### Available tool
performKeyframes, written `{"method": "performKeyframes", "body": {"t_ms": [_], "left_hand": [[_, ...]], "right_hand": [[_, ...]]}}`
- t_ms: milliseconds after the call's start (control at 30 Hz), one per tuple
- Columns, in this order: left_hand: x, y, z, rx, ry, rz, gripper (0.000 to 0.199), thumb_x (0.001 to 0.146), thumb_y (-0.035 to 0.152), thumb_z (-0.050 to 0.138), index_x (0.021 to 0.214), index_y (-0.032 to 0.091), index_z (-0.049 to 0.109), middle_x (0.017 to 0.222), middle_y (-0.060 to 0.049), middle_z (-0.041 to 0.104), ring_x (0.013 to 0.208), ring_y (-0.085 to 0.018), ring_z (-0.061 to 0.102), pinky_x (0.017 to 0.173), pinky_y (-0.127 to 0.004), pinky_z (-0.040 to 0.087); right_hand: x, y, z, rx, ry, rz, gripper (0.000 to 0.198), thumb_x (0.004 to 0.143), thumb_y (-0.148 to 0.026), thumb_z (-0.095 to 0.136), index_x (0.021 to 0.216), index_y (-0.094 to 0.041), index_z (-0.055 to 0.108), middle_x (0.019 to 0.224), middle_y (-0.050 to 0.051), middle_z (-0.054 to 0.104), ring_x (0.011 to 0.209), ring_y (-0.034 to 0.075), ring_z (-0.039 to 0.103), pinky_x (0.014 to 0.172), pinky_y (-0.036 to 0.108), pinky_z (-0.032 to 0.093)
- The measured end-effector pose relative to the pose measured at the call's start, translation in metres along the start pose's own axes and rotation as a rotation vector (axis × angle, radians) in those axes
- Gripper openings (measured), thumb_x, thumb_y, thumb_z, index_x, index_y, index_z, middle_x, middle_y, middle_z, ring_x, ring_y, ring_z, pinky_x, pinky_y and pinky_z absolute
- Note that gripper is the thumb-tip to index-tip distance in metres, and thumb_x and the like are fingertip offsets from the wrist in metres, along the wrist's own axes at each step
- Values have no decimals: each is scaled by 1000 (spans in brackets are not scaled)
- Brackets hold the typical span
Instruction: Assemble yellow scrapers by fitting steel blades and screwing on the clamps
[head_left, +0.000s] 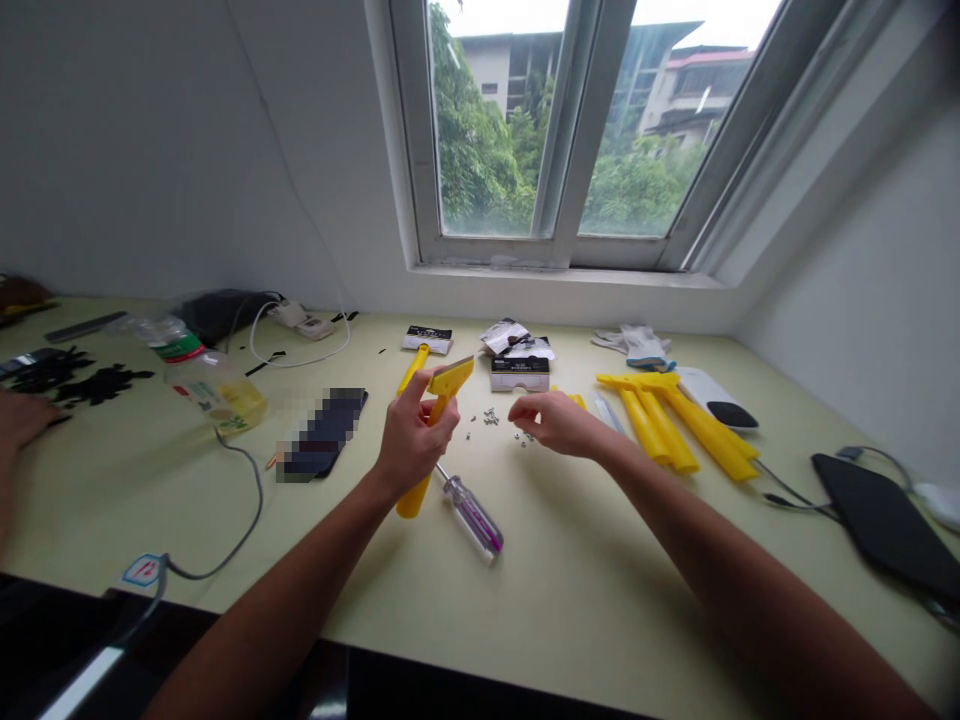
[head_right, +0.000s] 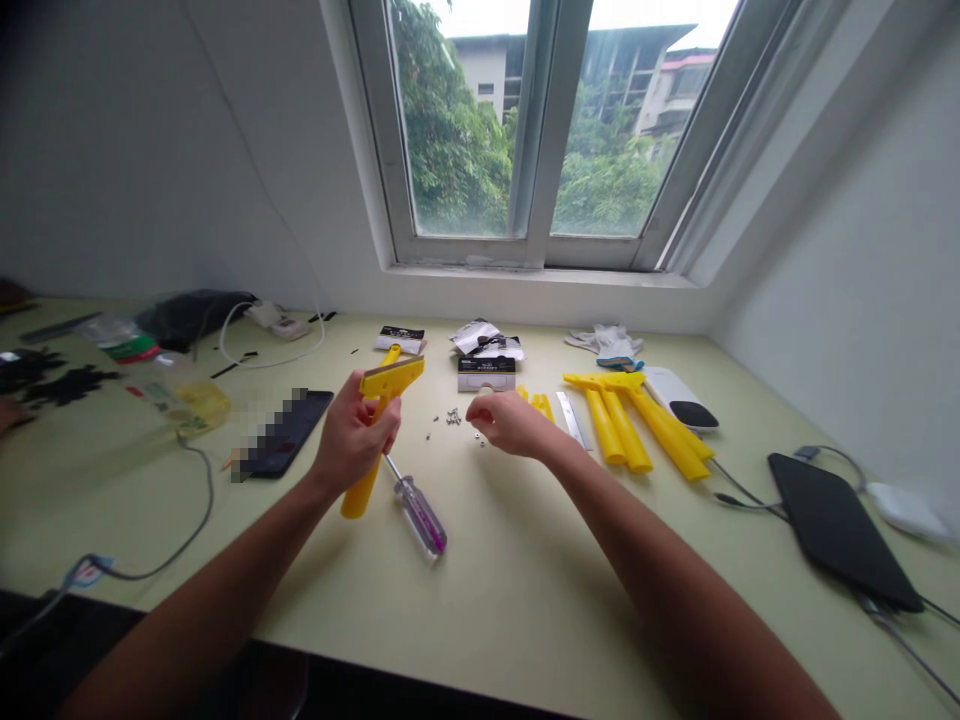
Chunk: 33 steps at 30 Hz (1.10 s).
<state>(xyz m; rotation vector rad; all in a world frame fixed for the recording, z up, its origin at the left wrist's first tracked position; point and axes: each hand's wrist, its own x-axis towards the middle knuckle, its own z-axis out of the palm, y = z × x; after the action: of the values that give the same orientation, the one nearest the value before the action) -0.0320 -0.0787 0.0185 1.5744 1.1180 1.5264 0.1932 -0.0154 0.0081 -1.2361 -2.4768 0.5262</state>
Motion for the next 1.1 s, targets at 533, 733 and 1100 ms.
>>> {"method": "performKeyframes", "body": {"t_ms": [533, 733, 1100], "left_hand": [[8, -6, 5, -279, -31, -116, 26, 82, 31, 62, 101, 20, 48, 97, 0, 58, 40, -1, 49, 30, -14, 36], [6, -2, 3, -401, -80, -182, 23, 82, 31, 62, 98, 21, 48, 90, 3, 54, 43, -2, 49, 32, -13, 36], [-10, 6, 14, -479, -226, -247, 26, 84, 32, 62, 102, 20, 47, 78, 5, 52, 43, -2, 45, 33, -14, 38]], "right_hand": [[34, -40, 59, -260, -10, -230, 22, 90, -16, 50, 80, -15, 70, 79, 10, 67, 72, 19, 61, 69, 31, 43], [11, -38, 14, -131, 147, -168, 20, 94, -23, 47, 92, -18, 67, 90, 6, 70, 79, 16, 62, 70, 28, 46], [-20, -64, -22, 436, 466, -194, 11, 88, -29, 60, 89, -23, 69, 92, 5, 60, 83, 17, 58, 72, 30, 49]]}}
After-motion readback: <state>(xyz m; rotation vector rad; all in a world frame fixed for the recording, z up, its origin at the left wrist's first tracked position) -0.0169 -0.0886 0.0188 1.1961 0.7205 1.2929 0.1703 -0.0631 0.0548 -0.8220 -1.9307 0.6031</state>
